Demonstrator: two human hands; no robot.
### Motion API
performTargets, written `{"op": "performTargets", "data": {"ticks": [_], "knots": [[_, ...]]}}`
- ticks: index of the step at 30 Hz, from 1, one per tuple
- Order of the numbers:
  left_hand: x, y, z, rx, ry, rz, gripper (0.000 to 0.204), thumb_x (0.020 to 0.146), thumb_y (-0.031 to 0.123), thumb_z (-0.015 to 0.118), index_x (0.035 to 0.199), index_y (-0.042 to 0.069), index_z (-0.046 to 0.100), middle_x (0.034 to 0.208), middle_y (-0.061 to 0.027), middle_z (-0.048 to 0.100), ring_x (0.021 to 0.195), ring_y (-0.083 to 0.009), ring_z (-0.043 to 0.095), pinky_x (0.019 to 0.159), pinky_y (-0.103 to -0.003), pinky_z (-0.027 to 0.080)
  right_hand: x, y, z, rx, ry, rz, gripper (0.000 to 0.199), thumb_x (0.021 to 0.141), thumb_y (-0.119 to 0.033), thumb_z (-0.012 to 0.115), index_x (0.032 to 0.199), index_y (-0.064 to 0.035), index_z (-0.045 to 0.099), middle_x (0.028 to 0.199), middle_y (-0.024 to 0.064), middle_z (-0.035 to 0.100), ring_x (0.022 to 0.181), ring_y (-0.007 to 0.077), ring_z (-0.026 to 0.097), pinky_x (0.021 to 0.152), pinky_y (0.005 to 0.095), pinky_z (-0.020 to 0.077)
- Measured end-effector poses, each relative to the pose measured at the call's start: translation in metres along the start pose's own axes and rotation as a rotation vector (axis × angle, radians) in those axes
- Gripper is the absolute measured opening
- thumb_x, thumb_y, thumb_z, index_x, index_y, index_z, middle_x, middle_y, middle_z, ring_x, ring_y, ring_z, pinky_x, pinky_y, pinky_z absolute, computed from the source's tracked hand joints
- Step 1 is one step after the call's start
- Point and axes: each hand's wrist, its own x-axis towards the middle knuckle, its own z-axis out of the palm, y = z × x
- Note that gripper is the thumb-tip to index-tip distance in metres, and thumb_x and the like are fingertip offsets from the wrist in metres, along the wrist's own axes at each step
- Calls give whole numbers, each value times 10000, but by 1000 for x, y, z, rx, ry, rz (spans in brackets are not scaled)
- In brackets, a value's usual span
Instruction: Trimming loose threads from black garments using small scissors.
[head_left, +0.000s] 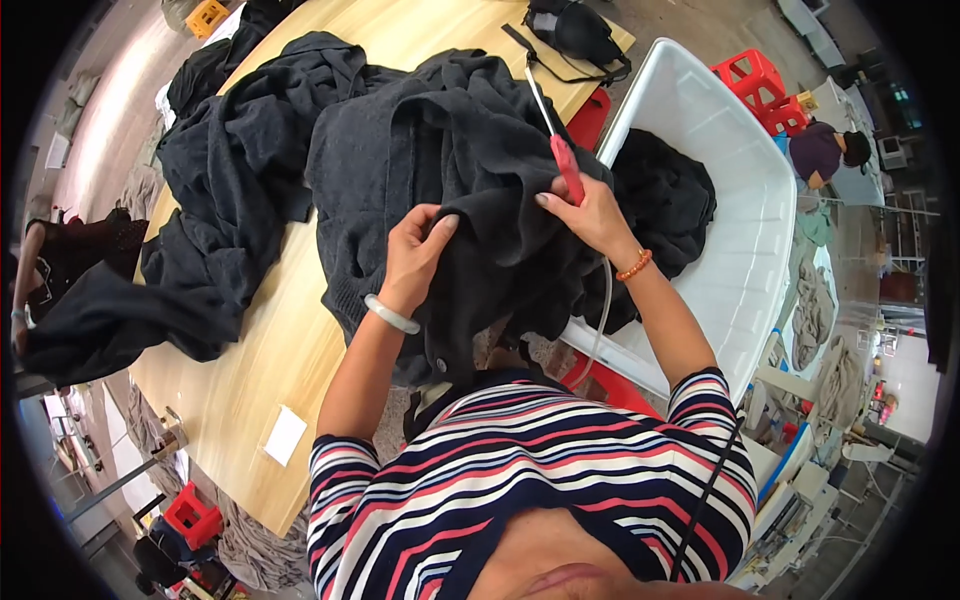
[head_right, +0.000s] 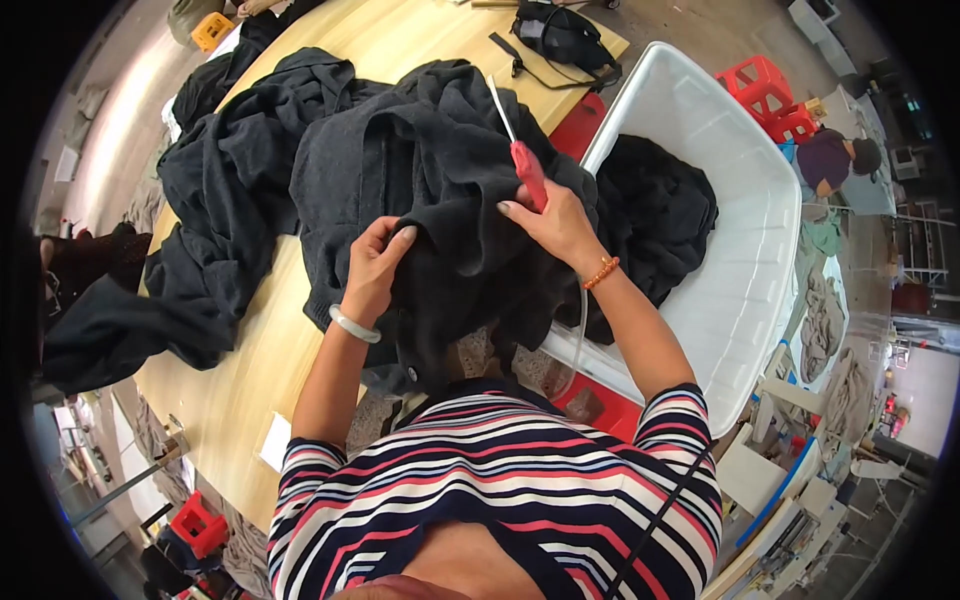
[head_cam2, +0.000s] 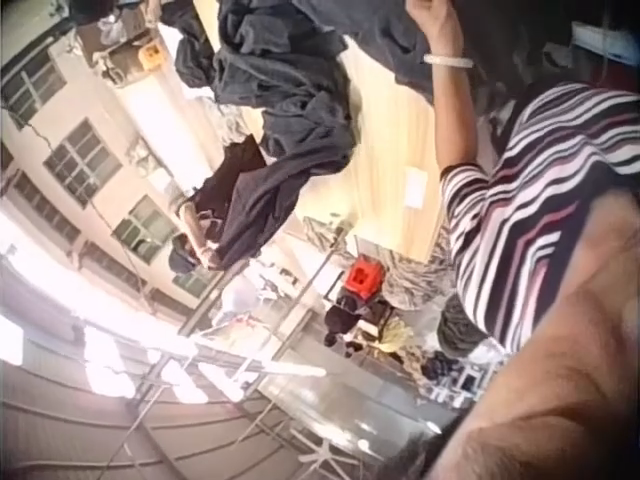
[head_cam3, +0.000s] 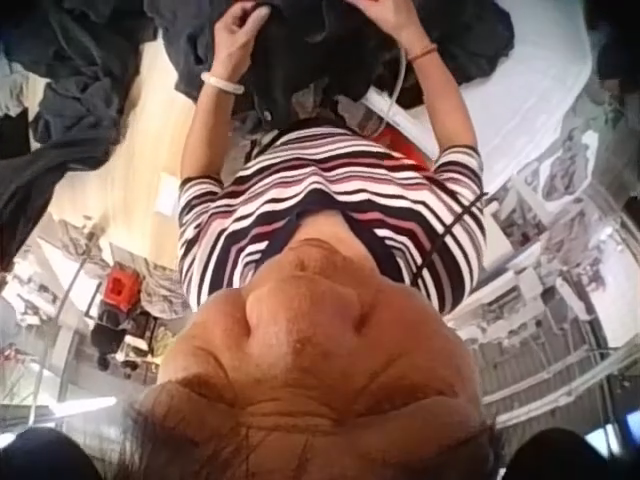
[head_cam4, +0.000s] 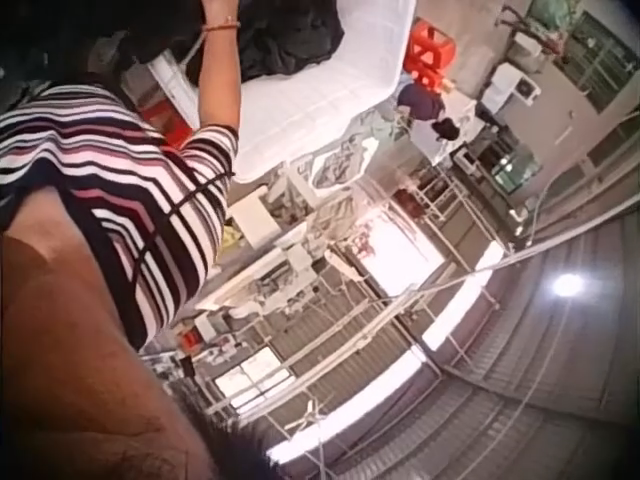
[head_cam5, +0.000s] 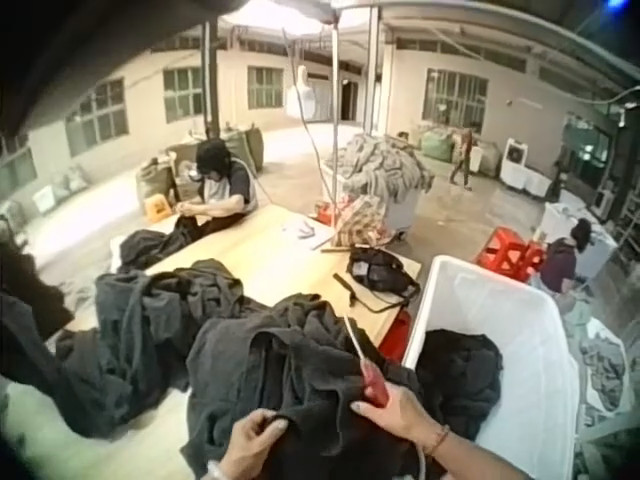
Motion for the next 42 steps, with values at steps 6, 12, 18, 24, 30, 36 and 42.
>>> {"op": "performTargets", "data": {"ticks": [6,12,18,24,30,36,42], "knots": [[-13,-16,-23,96,38,67,141,961,137,666,1001,3,655,882,34,610,846,-55,528,771,-226,454,23,-14,30,-238,34,-178,590,694,-413,862,1014,41,662,856,232,685,857,296,708,786,410,531],[-43,-6,-30,-135,-92,-126,359,902,109,746,1202,-20,597,1049,-19,672,960,-116,621,917,-258,489,60,-93,-1,-196,-99,-300,285,827,-225,782,943,20,694,749,52,655,774,122,609,746,349,524],[-18,0,-33,15,-176,-144,294,926,87,709,1173,-60,645,1092,-55,707,988,-107,633,903,-258,507,243,-189,-66,-250,425,-685,248,831,-213,672,894,26,651,677,174,622,653,215,623,627,398,487],[-17,-8,-53,7,-71,-171,222,938,130,712,1100,-7,646,1017,0,694,901,-80,632,832,-216,512,262,-133,-25,-942,252,-87,584,873,-586,649,1093,-51,729,1123,204,711,1075,364,678,904,467,539],[-54,-19,-58,-27,-301,-481,233,929,221,738,1043,39,647,868,51,636,718,-37,539,585,-231,453,174,-71,-79,-982,381,-291,433,932,-371,609,1006,54,635,1023,298,669,988,481,626,826,521,509],[22,17,-22,987,258,527,552,849,211,766,1327,33,556,1322,-203,553,1196,-374,551,1001,-432,476,49,-86,-74,-330,-35,-201,425,973,-219,614,1334,-29,494,885,38,675,824,111,618,772,302,506],[113,-51,10,1493,32,485,733,951,415,585,1511,4,352,1556,-219,369,1490,-358,270,1224,-535,127,-15,-86,-36,-908,-132,-269,227,920,-190,646,1038,-25,543,807,217,671,837,437,656,741,515,506]]}}
